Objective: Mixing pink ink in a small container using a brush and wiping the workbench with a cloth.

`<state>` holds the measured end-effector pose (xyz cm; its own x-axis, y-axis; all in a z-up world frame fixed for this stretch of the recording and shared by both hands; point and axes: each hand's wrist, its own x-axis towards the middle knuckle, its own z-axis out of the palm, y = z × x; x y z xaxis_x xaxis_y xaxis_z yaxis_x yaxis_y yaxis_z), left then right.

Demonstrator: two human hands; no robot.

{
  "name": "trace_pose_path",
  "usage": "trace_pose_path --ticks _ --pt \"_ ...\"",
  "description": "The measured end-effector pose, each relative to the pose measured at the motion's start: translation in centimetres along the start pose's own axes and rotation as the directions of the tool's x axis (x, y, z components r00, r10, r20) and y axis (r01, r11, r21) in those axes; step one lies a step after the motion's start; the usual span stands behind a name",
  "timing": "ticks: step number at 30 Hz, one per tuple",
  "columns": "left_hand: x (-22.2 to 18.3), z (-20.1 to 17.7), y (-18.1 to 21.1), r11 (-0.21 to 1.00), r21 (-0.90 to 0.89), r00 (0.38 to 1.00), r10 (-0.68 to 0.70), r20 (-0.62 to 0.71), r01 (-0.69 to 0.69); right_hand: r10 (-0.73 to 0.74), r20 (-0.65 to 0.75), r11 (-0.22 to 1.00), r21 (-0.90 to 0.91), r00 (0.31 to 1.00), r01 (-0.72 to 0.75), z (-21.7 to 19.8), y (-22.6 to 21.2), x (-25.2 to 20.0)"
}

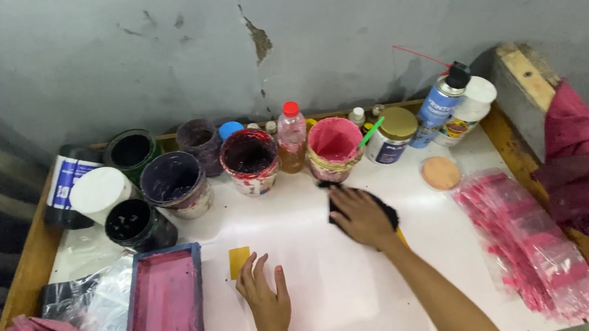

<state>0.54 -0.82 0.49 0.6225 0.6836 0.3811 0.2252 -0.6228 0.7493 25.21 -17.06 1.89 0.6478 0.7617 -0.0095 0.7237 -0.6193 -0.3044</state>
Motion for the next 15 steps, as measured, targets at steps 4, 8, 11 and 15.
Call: trace_pose_path --ticks 4,8,11,15 --pt "0.1 -0.2 1.0 0.999 0.045 0.997 0.011 0.08 -0.015 0.143 -0.107 0.989 0.058 0.984 -0.137 0.0 4.3 -3.6" --pt "0.0 0.2 0.8 0.99 0.119 0.996 0.062 0.069 -0.07 0.538 -0.424 0.8 -0.015 0.728 -0.6 4.8 4.1 -4.4" --pt "0.2 0.1 0.8 0.986 0.135 0.994 0.083 0.074 -0.093 0.483 -0.551 0.781 -0.078 0.68 -0.619 7.3 -0.6 -3.9" --pt "0.1 0.1 0.7 0.985 0.104 0.99 0.13 0.049 -0.134 0.234 -0.5 0.947 -0.076 0.834 -0.312 8.8 -9.6 -3.4"
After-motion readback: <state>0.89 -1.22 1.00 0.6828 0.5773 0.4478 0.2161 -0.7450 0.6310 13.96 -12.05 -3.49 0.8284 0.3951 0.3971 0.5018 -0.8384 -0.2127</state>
